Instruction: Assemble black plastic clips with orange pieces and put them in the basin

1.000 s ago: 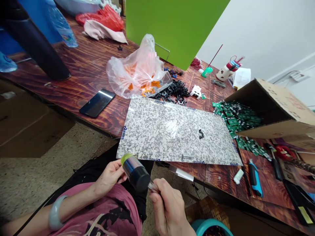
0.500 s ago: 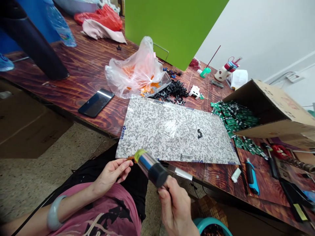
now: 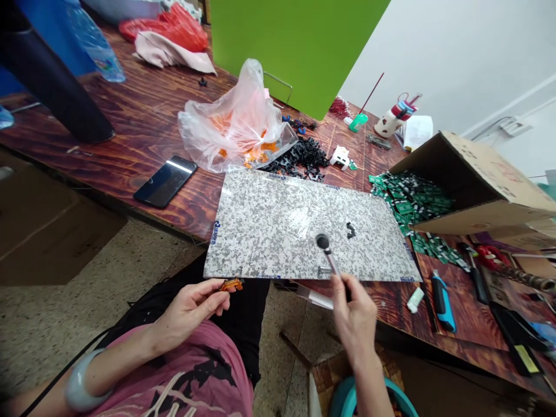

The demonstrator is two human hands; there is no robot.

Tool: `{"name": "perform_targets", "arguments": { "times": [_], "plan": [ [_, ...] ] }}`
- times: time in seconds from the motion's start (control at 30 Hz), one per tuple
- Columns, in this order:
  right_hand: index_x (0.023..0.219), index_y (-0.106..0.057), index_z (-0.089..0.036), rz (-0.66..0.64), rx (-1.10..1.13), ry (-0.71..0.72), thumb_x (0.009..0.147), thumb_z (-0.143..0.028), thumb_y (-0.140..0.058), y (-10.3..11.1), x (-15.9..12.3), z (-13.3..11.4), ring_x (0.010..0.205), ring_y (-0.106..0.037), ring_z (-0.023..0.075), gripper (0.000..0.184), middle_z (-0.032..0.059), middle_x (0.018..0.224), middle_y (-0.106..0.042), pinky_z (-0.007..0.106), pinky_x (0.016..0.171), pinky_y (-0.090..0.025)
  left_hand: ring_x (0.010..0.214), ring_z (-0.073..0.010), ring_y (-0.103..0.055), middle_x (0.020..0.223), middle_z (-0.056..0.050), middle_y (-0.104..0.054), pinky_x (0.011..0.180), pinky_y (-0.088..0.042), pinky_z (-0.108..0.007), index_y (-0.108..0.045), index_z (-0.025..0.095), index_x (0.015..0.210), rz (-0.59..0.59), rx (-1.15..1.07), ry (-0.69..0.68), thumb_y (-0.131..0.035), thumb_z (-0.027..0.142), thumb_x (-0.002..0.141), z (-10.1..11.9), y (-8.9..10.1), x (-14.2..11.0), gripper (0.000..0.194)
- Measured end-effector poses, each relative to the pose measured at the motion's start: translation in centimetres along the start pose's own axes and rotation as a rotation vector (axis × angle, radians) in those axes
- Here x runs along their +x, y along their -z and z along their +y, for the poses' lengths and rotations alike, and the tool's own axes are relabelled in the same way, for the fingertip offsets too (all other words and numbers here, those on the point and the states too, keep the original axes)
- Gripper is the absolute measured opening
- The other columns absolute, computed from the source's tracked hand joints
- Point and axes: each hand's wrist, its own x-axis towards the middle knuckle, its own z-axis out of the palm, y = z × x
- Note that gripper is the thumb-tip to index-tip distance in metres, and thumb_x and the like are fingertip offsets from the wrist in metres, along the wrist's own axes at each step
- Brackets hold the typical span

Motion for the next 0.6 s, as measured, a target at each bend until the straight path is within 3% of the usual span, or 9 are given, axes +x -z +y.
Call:
{"name": "perform_targets", "arguments": {
  "times": [0.17,0.27,0.47,0.53,0.6],
  "plan": [
    [0.095,-0.069,-0.015,0.258,-0.410,-0.301,0.081,-0.046,-0.049,0.6,4.6,8.8,0.059,-0.050,0.0217,0.040,0.0065,0.063,-0.058,0.031,0.058,-0.036,0.062,-0.0107,-0.056,0.071,-0.001,-0.064,0.060,-0.046,-0.020,-0.064,0.014,0.096,0.062,0.267,-0.233,-0.049,0.021,0.090,1.0,1.2,0.4,0.017],
    [0.096,-0.072,-0.010,0.300,-0.505,-0.412,0.079,-0.038,-0.048,1.2,6.8,12.6,0.058,-0.050,0.0266,0.041,0.0127,0.062,-0.058,0.036,0.054,-0.033,0.062,-0.0109,-0.060,0.073,-0.001,-0.067,0.062,-0.048,-0.021,-0.063,0.014,0.101,0.130,0.361,-0.334,-0.051,0.017,0.089,0.9,1.8,0.7,0.018],
    [0.095,-0.073,-0.002,0.296,-0.585,-0.483,0.074,-0.031,-0.050,1.7,8.5,15.6,0.057,-0.055,0.0344,0.042,0.0203,0.059,-0.056,0.038,0.043,-0.028,0.064,-0.0124,-0.065,0.074,-0.002,-0.071,0.064,-0.052,-0.021,-0.062,0.014,0.105,0.206,0.438,-0.474,-0.052,0.014,0.087,1.0,2.6,0.9,0.020],
    [0.096,-0.073,-0.003,0.305,-0.598,-0.452,0.075,-0.032,-0.051,2.1,8.1,15.8,0.060,-0.057,0.0372,0.042,0.0224,0.060,-0.056,0.039,0.042,-0.028,0.066,-0.0128,-0.066,0.076,-0.003,-0.071,0.065,-0.052,-0.021,-0.062,0.014,0.106,0.218,0.441,-0.493,-0.052,0.014,0.087,1.1,3.0,1.1,0.022],
    [0.099,-0.072,-0.006,0.303,-0.573,-0.311,0.078,-0.031,-0.050,2.4,7.5,15.2,0.064,-0.058,0.0395,0.039,0.0254,0.066,-0.057,0.042,0.043,-0.030,0.069,-0.0138,-0.067,0.080,-0.005,-0.071,0.066,-0.052,-0.022,-0.062,0.013,0.107,0.230,0.442,-0.491,-0.052,0.013,0.087,1.1,3.2,1.4,0.022]
  ]
}}
